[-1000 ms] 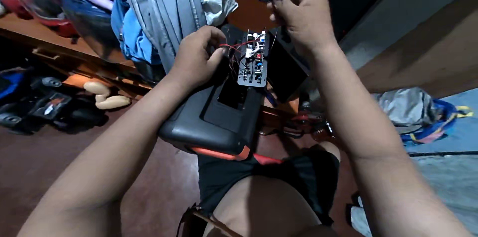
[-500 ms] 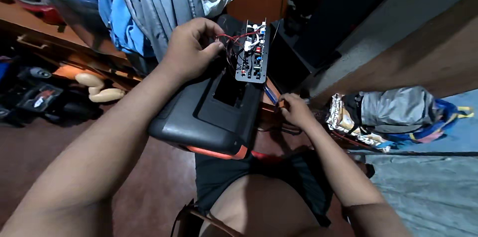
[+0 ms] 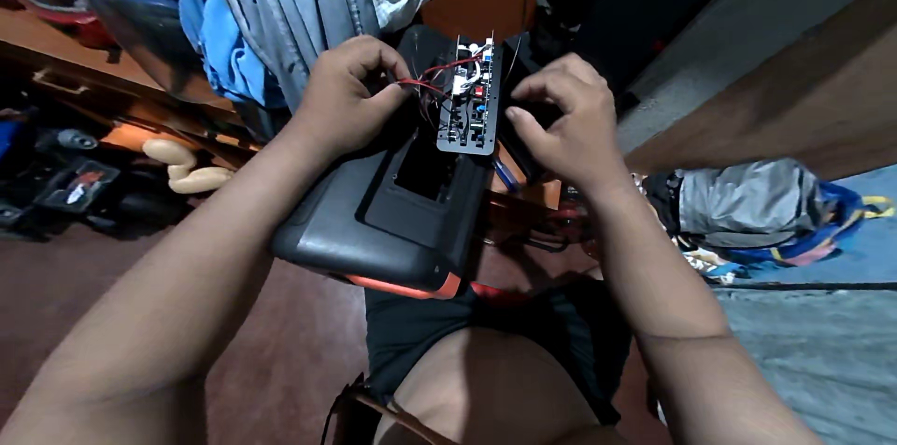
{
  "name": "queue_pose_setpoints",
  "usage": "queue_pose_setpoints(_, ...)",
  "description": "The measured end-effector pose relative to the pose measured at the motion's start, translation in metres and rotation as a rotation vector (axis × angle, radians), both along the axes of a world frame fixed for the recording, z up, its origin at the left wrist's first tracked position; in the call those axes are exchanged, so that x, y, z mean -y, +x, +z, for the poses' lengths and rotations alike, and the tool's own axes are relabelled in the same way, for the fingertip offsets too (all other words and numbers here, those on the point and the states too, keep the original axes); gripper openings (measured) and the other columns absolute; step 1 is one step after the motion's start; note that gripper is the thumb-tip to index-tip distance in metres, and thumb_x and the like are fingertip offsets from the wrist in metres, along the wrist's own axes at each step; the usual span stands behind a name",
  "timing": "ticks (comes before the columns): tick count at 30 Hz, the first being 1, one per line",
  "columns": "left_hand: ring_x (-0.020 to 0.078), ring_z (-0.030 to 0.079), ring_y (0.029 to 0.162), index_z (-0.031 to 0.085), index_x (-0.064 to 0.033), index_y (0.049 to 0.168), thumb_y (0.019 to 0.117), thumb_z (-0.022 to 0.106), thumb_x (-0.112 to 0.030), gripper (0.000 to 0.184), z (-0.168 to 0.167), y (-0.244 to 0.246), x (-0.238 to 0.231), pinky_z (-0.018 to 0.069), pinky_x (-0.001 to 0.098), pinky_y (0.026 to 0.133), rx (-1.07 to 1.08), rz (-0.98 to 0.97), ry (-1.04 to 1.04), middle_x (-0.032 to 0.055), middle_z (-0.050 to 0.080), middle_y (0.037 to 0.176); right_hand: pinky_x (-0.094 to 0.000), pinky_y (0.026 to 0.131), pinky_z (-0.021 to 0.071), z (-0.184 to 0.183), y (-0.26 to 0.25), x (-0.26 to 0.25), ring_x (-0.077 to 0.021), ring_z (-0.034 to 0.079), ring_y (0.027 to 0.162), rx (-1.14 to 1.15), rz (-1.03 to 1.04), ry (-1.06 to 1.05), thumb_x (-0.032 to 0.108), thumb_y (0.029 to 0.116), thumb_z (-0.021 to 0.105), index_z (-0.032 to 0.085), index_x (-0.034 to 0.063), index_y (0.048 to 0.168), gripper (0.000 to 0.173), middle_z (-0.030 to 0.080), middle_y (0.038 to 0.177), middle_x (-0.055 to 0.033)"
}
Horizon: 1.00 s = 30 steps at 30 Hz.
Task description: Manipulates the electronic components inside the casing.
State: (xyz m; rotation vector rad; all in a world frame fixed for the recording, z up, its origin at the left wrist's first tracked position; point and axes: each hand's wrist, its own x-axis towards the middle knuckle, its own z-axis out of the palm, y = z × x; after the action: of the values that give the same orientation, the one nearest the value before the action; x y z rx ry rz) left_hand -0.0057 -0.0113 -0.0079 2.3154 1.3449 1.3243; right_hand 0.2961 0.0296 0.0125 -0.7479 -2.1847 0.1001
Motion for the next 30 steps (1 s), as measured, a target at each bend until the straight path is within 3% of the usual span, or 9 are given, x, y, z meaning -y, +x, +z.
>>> queue_pose_setpoints(6,0.0045,0.066,0.095,0.070,-0.0034,0.106,0.0976,0.064,-0.015,0.016,0.002,0.002,0.002,0.0539,0.0235,0.089,0.012,-0.033,-0.009,0.0064,0.072,0.106,-0.0527,0.093,0.0428,0.018,-0.060,-0.003,-0.0250,0.064,0.099,0.213,0.033,0.067,0.038,0.0939,0.071,0.077,0.0149,0.109,0.028,0.070,0.101,-0.0061)
queue_pose_setpoints(11,0.0036,0.067,0.093,0.067,-0.0006,0.117,0.0962,0.067,-0.013,0.024,0.004,0.004,0.004,0.0554,0.0227,0.089,0.066,-0.064,-0.048,0.0052,0.071,0.106,-0.0526,0.094,0.0419,0.016,-0.081,-0.014,-0.0237,0.067,0.099,0.305,0.016,0.036,0.027,0.1025,0.059,0.076,0.0132,0.104,0.022,0.073,0.099,-0.0044)
queue_pose_setpoints(16,0.0050,0.067,0.090,0.058,-0.0007,0.130,0.0968,0.067,-0.015,0.037,0.003,0.003,0.003,0.0569,0.0239,0.085,0.143,-0.053,-0.097,0.0045,0.070,0.106,-0.0541,0.098,0.0408,0.022,-0.077,-0.019,-0.0199,0.068,0.100,0.293,-0.004,-0.075,0.027,0.1029,0.060,0.076,0.0129,0.105,0.021,0.074,0.100,-0.0029)
queue_pose_setpoints(22,0.0030,0.066,0.089,0.061,-0.0015,0.126,0.0993,0.064,-0.015,0.030,0.004,0.003,0.003,0.0557,0.0219,0.085,0.145,-0.046,-0.099,0.0021,0.069,0.102,-0.0552,0.100,0.0410,0.025,-0.075,-0.027,-0.0140,0.068,0.096,0.227,0.042,-0.196,0.025,0.1021,0.061,0.076,0.0137,0.105,0.019,0.074,0.102,0.0001)
queue_pose_setpoints(30,-0.0002,0.066,0.089,0.065,-0.0034,0.120,0.1021,0.060,-0.017,0.023,0.004,0.004,0.003,0.0553,0.0189,0.084,0.131,-0.016,-0.116,0.0016,0.070,0.105,-0.0490,0.095,0.0470,0.031,-0.074,-0.026,-0.0099,0.068,0.089,0.193,0.080,-0.288,0.023,0.1019,0.061,0.075,0.0140,0.104,0.016,0.074,0.094,0.0027)
